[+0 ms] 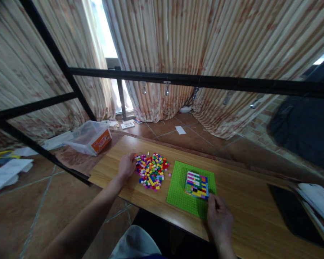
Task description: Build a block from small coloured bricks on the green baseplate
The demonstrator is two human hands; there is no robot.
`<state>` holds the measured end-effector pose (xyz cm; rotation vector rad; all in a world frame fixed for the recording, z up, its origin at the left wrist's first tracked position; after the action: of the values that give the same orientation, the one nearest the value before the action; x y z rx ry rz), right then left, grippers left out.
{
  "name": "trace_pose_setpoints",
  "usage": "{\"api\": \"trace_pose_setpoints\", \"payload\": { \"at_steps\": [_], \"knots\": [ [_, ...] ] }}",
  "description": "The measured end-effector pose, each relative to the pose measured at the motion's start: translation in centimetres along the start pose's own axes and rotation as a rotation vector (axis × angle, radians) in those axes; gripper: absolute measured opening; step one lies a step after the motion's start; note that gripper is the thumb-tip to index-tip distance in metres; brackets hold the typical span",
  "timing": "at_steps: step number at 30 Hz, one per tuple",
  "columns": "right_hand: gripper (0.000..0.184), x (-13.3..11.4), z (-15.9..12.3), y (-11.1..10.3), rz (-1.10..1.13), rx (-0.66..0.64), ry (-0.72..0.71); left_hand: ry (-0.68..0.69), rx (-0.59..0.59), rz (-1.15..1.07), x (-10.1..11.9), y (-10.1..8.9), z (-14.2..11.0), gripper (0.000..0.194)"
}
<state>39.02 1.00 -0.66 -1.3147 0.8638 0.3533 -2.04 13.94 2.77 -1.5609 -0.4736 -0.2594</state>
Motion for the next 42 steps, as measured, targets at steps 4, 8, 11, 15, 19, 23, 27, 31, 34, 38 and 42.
{"api": "trace_pose_setpoints", "payload": {
  "at_steps": [4,8,11,15,19,23,27,31,34,38,42],
  "knots": [
    [0.049,0.0,0.0,0.0,0.026,-0.009,0.020,0.017,0.015,-0.071,-0.2,-0.1,-0.2,0.033],
    [0.046,-0.3,0.0,0.1,0.040,-0.015,0.015,0.020,0.086,-0.419,-0.5,-0.6,-1.0,0.026],
    [0.046,-0.5,0.0,0.2,0.065,0.000,-0.014,-0.004,0.028,-0.961,-0.2,-0.2,-2.2,0.019],
    [0.048,0.0,0.2,0.1,0.159,0.015,-0.011,-0.097,-0.276,-1.581,2.2,1.6,-5.4,0.021],
    [0.052,-0.7,-1.1,-1.6,0.286,0.198,0.075,-0.287,-0.487,-1.819,4.7,3.5,-9.8,0.016],
    [0.042,-7.0,-3.6,0.0,0.446,0.045,-0.147,-0.436,-0.600,-1.920,6.7,5.0,-13.6,0.016],
    [0.032,-12.8,-6.1,5.0,0.752,-0.331,-0.229,-0.483,-0.754,-1.983,8.3,5.9,-16.1,0.018],
    [0.021,-14.1,-7.2,7.1,0.885,-0.387,-0.221,-0.410,-0.841,-1.963,8.8,6.2,-17.2,0.020],
    [0.021,-13.3,-7.6,7.7,0.909,-0.386,-0.147,-0.318,-0.830,-1.823,8.4,6.1,-17.5,0.024],
    [0.025,-12.2,-8.5,8.9,0.965,-0.470,-0.011,-0.174,-0.771,-1.546,7.8,5.8,-17.5,0.032],
    [0.027,-12.3,-9.6,9.6,0.960,-0.534,0.008,-0.081,-0.782,-1.500,7.5,6.2,-17.8,0.033]
  ]
}}
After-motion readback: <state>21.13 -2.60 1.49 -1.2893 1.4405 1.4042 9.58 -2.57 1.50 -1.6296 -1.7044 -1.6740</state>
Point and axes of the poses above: each hand's wrist, its own z-axis towards the middle knuckle, its own y-axis out of the palm, x = y × z, the point moved 6 cm from there along z, towards the middle knuckle, and after that the axes turned 13 degrees about -x, right-handed, at the moved point
